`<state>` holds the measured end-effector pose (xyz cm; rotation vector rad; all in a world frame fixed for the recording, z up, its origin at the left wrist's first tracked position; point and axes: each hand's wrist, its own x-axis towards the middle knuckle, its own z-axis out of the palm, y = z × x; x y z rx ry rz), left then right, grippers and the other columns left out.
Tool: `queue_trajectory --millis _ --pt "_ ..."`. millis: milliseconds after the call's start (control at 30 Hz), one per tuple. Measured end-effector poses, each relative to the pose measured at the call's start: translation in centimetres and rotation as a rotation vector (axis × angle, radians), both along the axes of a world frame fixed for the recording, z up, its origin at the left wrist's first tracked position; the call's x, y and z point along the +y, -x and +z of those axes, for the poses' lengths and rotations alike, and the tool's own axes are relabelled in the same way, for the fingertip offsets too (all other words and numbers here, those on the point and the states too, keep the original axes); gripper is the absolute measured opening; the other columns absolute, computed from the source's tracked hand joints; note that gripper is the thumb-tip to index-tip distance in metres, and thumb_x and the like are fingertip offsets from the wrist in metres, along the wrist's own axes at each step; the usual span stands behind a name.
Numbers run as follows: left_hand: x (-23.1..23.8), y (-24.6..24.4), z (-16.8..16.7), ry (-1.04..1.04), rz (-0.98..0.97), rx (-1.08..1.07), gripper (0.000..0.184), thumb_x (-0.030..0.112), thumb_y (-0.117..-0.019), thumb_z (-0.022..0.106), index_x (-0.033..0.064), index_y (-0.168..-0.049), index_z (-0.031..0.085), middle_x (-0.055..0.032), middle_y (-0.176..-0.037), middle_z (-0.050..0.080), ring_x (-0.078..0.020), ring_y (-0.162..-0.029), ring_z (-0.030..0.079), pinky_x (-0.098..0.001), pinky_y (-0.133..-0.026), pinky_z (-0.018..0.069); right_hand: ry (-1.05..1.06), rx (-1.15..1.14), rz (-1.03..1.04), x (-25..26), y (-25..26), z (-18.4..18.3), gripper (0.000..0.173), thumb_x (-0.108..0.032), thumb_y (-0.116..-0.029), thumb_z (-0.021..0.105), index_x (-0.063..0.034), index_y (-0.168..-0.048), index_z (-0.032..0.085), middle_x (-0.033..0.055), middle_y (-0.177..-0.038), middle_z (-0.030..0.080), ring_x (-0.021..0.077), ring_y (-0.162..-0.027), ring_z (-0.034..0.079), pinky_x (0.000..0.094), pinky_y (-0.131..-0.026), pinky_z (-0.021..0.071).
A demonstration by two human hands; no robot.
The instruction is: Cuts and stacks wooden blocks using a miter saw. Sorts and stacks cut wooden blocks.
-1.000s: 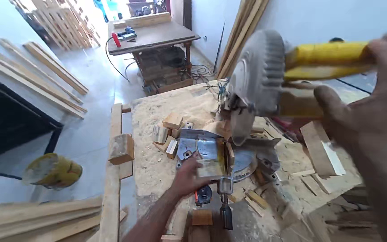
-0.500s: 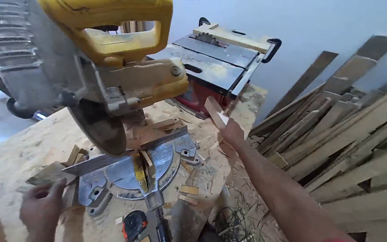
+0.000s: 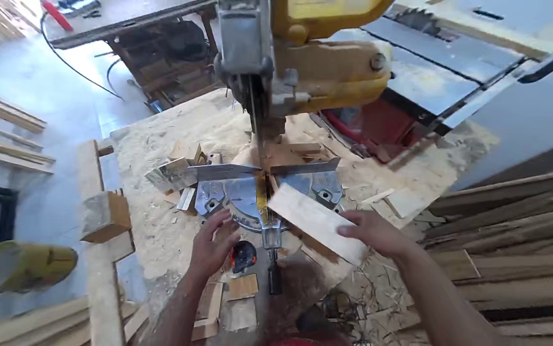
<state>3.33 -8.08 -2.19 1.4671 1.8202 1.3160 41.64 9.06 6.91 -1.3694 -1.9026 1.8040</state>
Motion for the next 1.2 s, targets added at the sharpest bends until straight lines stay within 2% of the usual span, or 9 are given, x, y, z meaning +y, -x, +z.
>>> queue_trajectory --millis 200,400,533,733,833,933,1033,1133,1200 --pt "7.0 3.4 3.0 0.213 -0.179 0.166 0.123 0.057 -0.0583 0.091 0.0222 -0.161 0.033 -0.0028 -0.166 0.032 -0.0246 -0.147 0.040 -0.0557 -0.114 0.0427 0.082 -0.026 0.238 5.3 11.2 -1.3 0.036 -0.036 -0.0974 0.069 -0.0048 -0.117 0.071 0.0147 -0.099 0.075 0.0250 -0.088 0.073 0.0474 -0.081 0.0601" --pt "3.3 5.4 3.0 0.284 0.005 0.264 0.088 0.047 -0.0812 0.082 0.0175 -0.155 0.044 -0.0126 -0.154 0.049 -0.0341 -0.133 0.055 -0.0617 -0.107 0.0458 -0.094 -0.205 -0.039 4.4 3.1 1.9 0.038 -0.035 -0.1002 0.066 -0.0119 -0.130 0.069 0.0160 -0.108 0.073 0.0300 -0.090 0.071 0.0540 -0.078 0.0594" --pt "-0.7 5.8 1.3 0.182 0.032 0.238 0.062 0.039 -0.0881 0.078 0.0092 -0.140 0.059 -0.0134 -0.138 0.062 -0.0302 -0.125 0.062 -0.0572 -0.106 0.0501 -0.238 -0.254 -0.197 2.5 -5.3 7.3 0.025 -0.021 -0.0983 0.070 -0.0086 -0.119 0.073 0.0133 -0.093 0.074 0.0265 -0.075 0.070 0.0476 -0.067 0.0594" --pt "4.4 2.8 1.9 0.084 -0.104 0.230 0.087 0.056 -0.0777 0.080 0.0160 -0.150 0.051 -0.0090 -0.156 0.046 -0.0294 -0.143 0.046 -0.0572 -0.113 0.0424 -0.143 -0.075 0.005 4.8 7.4 1.8 0.032 -0.025 -0.0917 0.077 -0.0046 -0.117 0.073 0.0148 -0.097 0.073 0.0259 -0.083 0.070 0.0479 -0.076 0.0591" --pt "7.1 3.3 1.5 0.245 -0.161 0.358 0.089 0.061 -0.0750 0.082 0.0261 -0.151 0.051 -0.0093 -0.162 0.037 -0.0330 -0.147 0.039 -0.0605 -0.113 0.0410 -0.372 -0.249 -0.282 8.1 8.7 0.3 0.028 -0.027 -0.0945 0.069 -0.0035 -0.110 0.070 0.0198 -0.098 0.072 0.0362 -0.087 0.072 0.0620 -0.080 0.0589" --pt "8.7 4.1 -0.5 0.218 -0.161 0.468 0.064 0.049 -0.0882 0.076 0.0289 -0.146 0.058 -0.0101 -0.143 0.057 -0.0306 -0.134 0.052 -0.0556 -0.109 0.0460 -0.744 -0.334 -0.502 6.6 6.0 9.4 0.033 -0.031 -0.1007 0.061 -0.0029 -0.117 0.069 0.0197 -0.105 0.071 0.0360 -0.095 0.071 0.0632 -0.085 0.0561" --pt "9.7 3.9 -2.2 0.053 -0.105 0.465 0.047 0.044 -0.0920 0.074 0.0217 -0.133 0.068 -0.0069 -0.125 0.068 -0.0262 -0.123 0.060 -0.0512 -0.107 0.0481 -1.226 -0.264 -0.552 3.4 6.4 21.1 0.041 -0.038 -0.1025 0.054 -0.0039 -0.119 0.067 0.0139 -0.108 0.071 0.0220 -0.096 0.070 0.0462 -0.086 0.0566" --pt "11.4 4.0 -3.1 -0.017 -0.088 0.476 0.050 0.049 -0.0915 0.074 0.0183 -0.131 0.070 -0.0066 -0.126 0.069 -0.0264 -0.124 0.061 -0.0517 -0.109 0.0473 -1.502 -0.244 -0.259 5.2 10.8 29.0 0.042 -0.052 -0.0909 0.064 -0.0104 -0.094 0.071 0.0082 -0.087 0.068 0.0208 -0.082 0.065 0.0504 -0.072 0.0499" --pt "11.9 4.3 -3.5 -0.080 -0.086 0.503 0.052 0.054 -0.0904 0.072 0.0182 -0.128 0.071 -0.0073 -0.130 0.067 -0.0266 -0.125 0.061 -0.0524 -0.108 0.0475 -1.322 -0.359 0.069 8.0 14.1 31.4 0.036 -0.051 -0.0878 0.070 -0.0190 -0.105 0.072 0.0027 -0.093 0.070 0.0160 -0.087 0.068 0.0489 -0.077 0.0554"
